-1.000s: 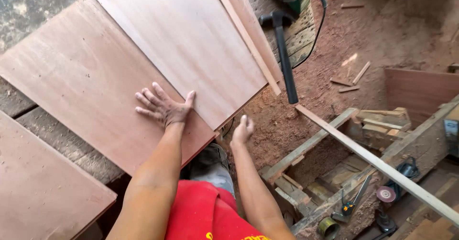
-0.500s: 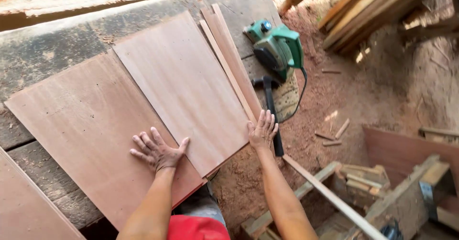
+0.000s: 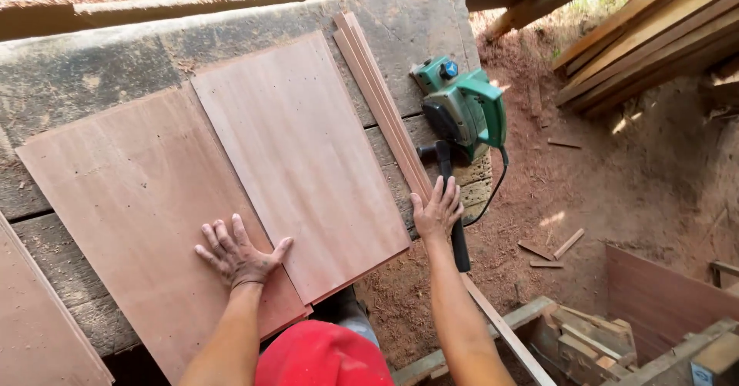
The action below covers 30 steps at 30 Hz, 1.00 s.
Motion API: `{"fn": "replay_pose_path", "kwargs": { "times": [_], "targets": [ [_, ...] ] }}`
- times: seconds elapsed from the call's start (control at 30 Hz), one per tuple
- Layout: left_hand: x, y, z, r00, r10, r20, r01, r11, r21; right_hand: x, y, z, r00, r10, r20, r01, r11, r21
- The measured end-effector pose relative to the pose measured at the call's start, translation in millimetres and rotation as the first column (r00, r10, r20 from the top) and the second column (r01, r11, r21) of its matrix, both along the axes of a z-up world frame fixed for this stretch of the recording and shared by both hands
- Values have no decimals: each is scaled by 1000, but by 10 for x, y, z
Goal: The person aligns two wooden planks on a workbench and uses a hammer to tap them together. They then use a square ruler to measure the alignment of the joined planks.
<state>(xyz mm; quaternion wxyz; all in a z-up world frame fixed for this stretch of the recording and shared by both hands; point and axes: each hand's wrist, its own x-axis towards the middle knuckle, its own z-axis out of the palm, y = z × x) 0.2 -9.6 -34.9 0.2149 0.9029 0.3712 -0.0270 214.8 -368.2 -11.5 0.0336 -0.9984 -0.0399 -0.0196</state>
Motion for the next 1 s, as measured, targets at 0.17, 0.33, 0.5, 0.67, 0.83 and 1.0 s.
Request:
{"fn": "replay_pose_path", "kwargs": {
  "times": [0.17, 0.33, 0.5, 0.67, 0.83, 1.0],
  "targets": [
    [-95, -20, -81, 1000, -6, -4, 7, 999, 31, 43, 11, 448, 994, -96, -47, 104, 971, 216],
    [-83, -26, -38, 1000, 4, -20, -3, 1000, 13, 120, -566, 196, 988, -106, -117, 134, 953, 273],
    [-49, 1, 4, 999, 13, -38, -12, 1000, 17, 491, -741, 385, 991, 105, -82, -99, 993, 71],
    [-83, 3, 34, 993, -7, -120, 5, 1000, -14, 646, -652, 683, 643, -75, -763, 564, 720, 404],
    [-21, 50, 120, 991, -3, -135, 0, 1000, -28, 207, 60, 983, 744, -25, -667, 522, 646, 557],
    [-20, 45, 102, 990, -19, -141, 16, 1000, -21, 265, 574, 934, 814, 170, -555, 381, 565, 732]
  ]
}}
